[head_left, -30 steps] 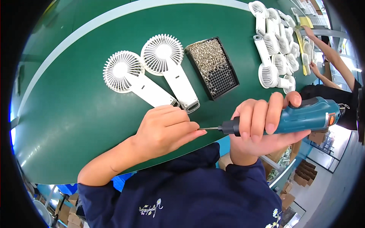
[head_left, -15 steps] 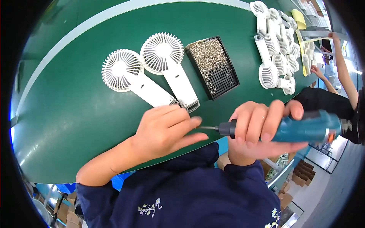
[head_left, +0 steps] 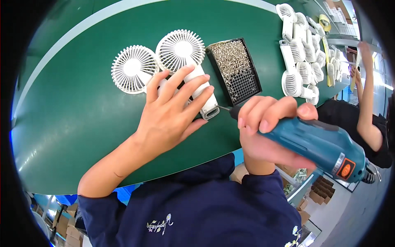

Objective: Assembling portable handheld fans by joining plastic components and securing them with an electric screwdriver.

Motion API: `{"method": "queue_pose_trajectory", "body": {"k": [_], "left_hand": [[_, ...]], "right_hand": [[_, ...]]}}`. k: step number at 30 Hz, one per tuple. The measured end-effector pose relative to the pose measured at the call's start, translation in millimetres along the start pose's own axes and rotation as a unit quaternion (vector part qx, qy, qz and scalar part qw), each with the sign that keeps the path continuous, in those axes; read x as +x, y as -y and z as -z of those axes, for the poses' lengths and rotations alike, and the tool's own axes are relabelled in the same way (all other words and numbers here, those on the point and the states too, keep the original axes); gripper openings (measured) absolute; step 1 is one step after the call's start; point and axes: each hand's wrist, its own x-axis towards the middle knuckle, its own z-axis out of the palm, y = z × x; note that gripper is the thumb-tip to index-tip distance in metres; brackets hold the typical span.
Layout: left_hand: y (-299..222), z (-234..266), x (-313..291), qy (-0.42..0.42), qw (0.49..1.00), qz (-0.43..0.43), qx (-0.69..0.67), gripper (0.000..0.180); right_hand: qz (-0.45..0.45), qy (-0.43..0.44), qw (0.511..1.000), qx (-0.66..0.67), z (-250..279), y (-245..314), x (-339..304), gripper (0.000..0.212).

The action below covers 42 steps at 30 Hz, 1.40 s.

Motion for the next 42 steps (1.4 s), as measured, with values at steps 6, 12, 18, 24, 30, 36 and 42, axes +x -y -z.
{"method": "queue_pose_trajectory", "body": {"k": [6, 12, 18, 24, 30, 36, 42], "left_hand": [[-2, -2, 2, -0.003, 1.0, 0.002, -0.017, 0.063], [-2, -4, 2, -0.008, 1.0, 0.005, -0.023, 0.064], [-5, -2, -4, 0.002, 1.0, 0.013, -0.009, 0.06], [-11, -6, 1, -0.005, 1.0, 0.016, -0.013, 0.058], [-15, -12, 0, -0.017, 1.0, 0.001, 0.013, 0.055], [-16, -9, 1, -0.086, 0.991, 0.02, -0.096, 0.049], [-12, -7, 6, -0.178, 0.97, -0.01, -0.164, 0.046]], "right_hand": [[-0.043, 0.01, 0.999, 0.005, 3, 2, 1, 0.086], [-0.055, 0.087, 0.994, -0.019, 9, 0, 6, 0.083], [-0.007, 0.013, 0.999, 0.031, 19, 10, 13, 0.08], [0.045, -0.155, 0.987, -0.025, 49, -21, 32, 0.094], [0.039, -0.148, 0.984, -0.092, 52, -23, 30, 0.083], [0.052, -0.105, 0.993, 0.0, 33, 3, 31, 0.076], [-0.006, -0.08, 0.992, 0.098, 2, 33, 27, 0.068]]}}
